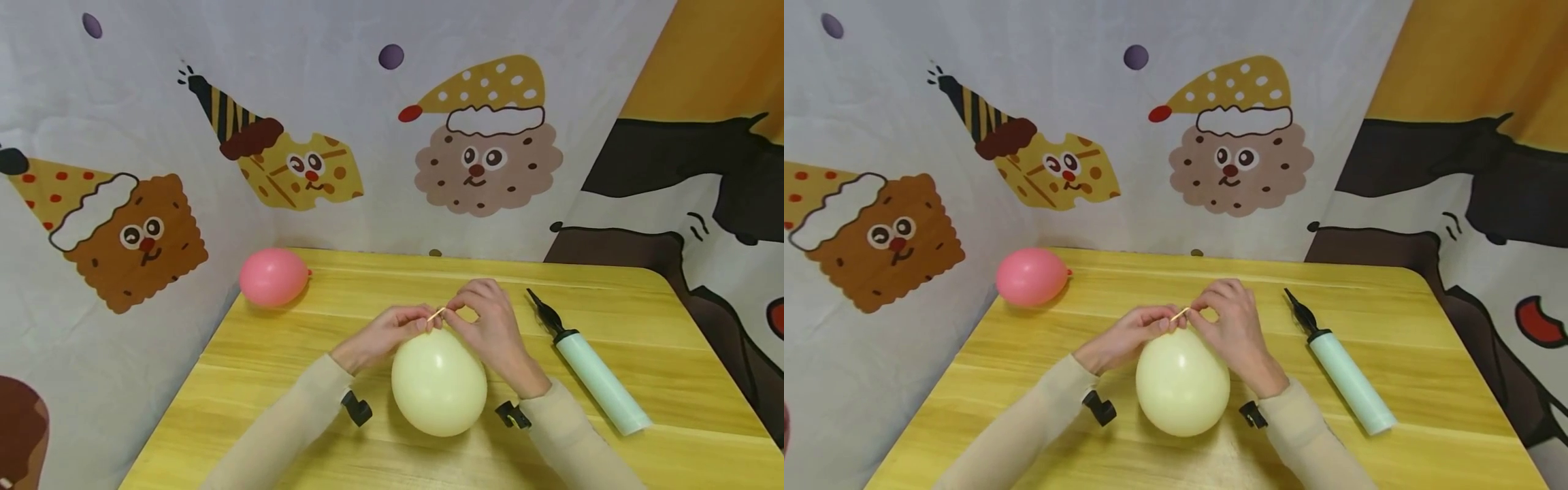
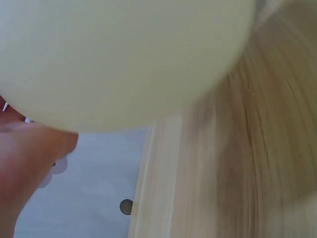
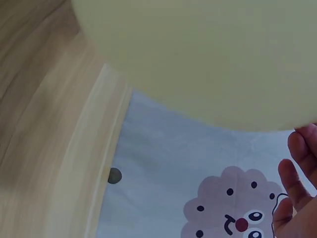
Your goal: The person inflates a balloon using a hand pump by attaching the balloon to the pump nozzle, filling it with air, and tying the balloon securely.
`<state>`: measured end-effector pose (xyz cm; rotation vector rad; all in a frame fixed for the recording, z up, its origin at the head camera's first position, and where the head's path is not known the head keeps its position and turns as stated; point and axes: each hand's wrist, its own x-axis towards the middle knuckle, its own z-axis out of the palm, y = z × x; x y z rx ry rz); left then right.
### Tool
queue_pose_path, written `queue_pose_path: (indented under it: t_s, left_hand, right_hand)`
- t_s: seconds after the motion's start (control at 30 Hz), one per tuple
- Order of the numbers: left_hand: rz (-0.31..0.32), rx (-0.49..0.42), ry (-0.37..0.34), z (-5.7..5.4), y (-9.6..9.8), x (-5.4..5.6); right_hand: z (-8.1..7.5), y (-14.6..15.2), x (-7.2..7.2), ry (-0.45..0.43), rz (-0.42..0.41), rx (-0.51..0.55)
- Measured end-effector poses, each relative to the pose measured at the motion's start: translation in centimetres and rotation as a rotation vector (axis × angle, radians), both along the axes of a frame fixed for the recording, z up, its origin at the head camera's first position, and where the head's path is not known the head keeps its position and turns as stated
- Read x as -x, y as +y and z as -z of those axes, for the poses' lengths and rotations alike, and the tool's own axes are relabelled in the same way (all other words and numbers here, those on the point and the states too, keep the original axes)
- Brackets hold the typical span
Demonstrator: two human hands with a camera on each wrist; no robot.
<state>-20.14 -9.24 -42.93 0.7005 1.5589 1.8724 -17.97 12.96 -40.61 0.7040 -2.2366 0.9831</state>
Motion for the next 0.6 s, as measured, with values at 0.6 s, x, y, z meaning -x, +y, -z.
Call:
queue_pose_path:
  t_s: [0.6]
  left_hand:
    - [-0.149,0.033,0.163,0.8,0.1,0.0]
  right_hand:
    - [0.5,-1.3,-0.7,-0.036,0.072,0.023]
